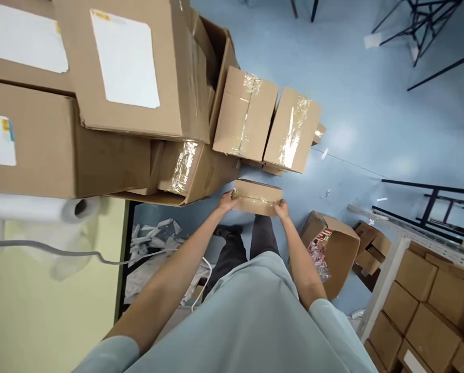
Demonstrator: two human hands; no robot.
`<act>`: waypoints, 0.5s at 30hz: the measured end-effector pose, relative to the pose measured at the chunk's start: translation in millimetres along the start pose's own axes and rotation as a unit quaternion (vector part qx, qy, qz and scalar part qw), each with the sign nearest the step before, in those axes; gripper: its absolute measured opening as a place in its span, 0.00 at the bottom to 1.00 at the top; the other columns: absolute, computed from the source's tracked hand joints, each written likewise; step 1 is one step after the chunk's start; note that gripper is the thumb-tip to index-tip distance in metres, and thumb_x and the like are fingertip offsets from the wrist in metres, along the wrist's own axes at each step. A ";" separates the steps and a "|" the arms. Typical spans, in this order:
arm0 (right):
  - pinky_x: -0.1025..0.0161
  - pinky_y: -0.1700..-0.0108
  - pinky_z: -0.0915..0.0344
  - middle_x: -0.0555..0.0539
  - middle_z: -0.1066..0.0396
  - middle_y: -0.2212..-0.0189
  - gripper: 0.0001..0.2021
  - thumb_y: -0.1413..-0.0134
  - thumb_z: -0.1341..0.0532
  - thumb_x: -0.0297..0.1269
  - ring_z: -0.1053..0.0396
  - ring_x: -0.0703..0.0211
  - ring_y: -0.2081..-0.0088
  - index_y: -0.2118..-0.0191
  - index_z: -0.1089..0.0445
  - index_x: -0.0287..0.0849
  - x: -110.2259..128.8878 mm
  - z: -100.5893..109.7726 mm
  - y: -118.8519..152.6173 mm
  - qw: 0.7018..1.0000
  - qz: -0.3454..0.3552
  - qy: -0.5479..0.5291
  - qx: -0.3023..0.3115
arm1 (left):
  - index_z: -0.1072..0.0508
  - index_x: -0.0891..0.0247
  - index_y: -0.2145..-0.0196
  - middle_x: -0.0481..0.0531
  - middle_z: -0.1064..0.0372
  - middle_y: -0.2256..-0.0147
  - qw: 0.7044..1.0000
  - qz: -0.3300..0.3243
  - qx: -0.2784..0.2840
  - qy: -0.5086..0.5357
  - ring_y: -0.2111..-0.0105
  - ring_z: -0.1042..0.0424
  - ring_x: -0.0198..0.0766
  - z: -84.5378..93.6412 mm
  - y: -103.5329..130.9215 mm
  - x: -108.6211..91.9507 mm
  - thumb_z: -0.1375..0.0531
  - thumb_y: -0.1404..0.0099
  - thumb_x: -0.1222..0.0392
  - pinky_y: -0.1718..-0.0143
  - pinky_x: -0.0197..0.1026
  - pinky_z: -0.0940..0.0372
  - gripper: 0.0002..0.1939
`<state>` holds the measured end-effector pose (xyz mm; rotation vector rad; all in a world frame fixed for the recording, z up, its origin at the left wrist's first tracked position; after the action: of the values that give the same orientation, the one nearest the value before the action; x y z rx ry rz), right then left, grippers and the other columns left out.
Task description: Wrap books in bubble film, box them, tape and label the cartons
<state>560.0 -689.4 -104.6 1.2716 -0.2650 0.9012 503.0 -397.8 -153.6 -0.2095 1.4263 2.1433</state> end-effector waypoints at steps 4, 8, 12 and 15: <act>0.58 0.34 0.30 0.30 0.17 0.44 0.24 0.35 0.37 0.47 0.24 0.48 0.36 0.44 0.24 0.30 -12.6 -12.9 -20.2 0.995 -0.092 0.047 0.005 | 0.26 0.68 0.34 0.71 0.29 0.31 0.999 0.002 -0.019 0.042 0.29 0.32 0.58 -0.2 -11.0 4.2 0.33 0.31 0.60 0.28 0.52 0.40 0.29; 0.60 0.33 0.32 0.34 0.17 0.45 0.19 0.37 0.36 0.45 0.25 0.49 0.36 0.49 0.21 0.35 -1.4 -15.6 2.3 0.990 -0.122 0.072 0.024 | 0.26 0.67 0.32 0.69 0.28 0.32 0.996 0.011 -0.021 0.083 0.31 0.28 0.56 7.4 25.7 9.1 0.34 0.28 0.58 0.27 0.52 0.39 0.29; 0.48 0.35 0.27 0.41 0.15 0.58 0.13 0.43 0.33 0.51 0.20 0.41 0.44 0.64 0.21 0.46 31.4 -15.7 43.0 0.989 -0.108 0.086 0.059 | 0.22 0.67 0.37 0.71 0.25 0.34 0.989 0.025 -0.046 0.136 0.36 0.24 0.55 30.9 85.4 18.7 0.31 0.30 0.56 0.30 0.51 0.36 0.26; 0.42 0.38 0.26 0.42 0.16 0.60 0.16 0.46 0.33 0.56 0.20 0.40 0.47 0.69 0.23 0.47 67.2 -23.6 71.1 0.987 -0.072 0.102 0.097 | 0.20 0.67 0.40 0.71 0.22 0.38 0.975 0.038 -0.099 0.195 0.38 0.22 0.55 61.8 128.1 34.9 0.34 0.30 0.60 0.32 0.54 0.34 0.22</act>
<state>546.0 -637.7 -19.4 1.3461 0.0772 0.9412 417.2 -366.7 -39.0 -0.6953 1.4407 2.4024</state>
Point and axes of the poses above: each hand's wrist, its own y-axis away from the middle knuckle, its own z-axis out of the back of the hand, x = y × z, the point moved 6 cm from there along -y, towards the middle knuckle
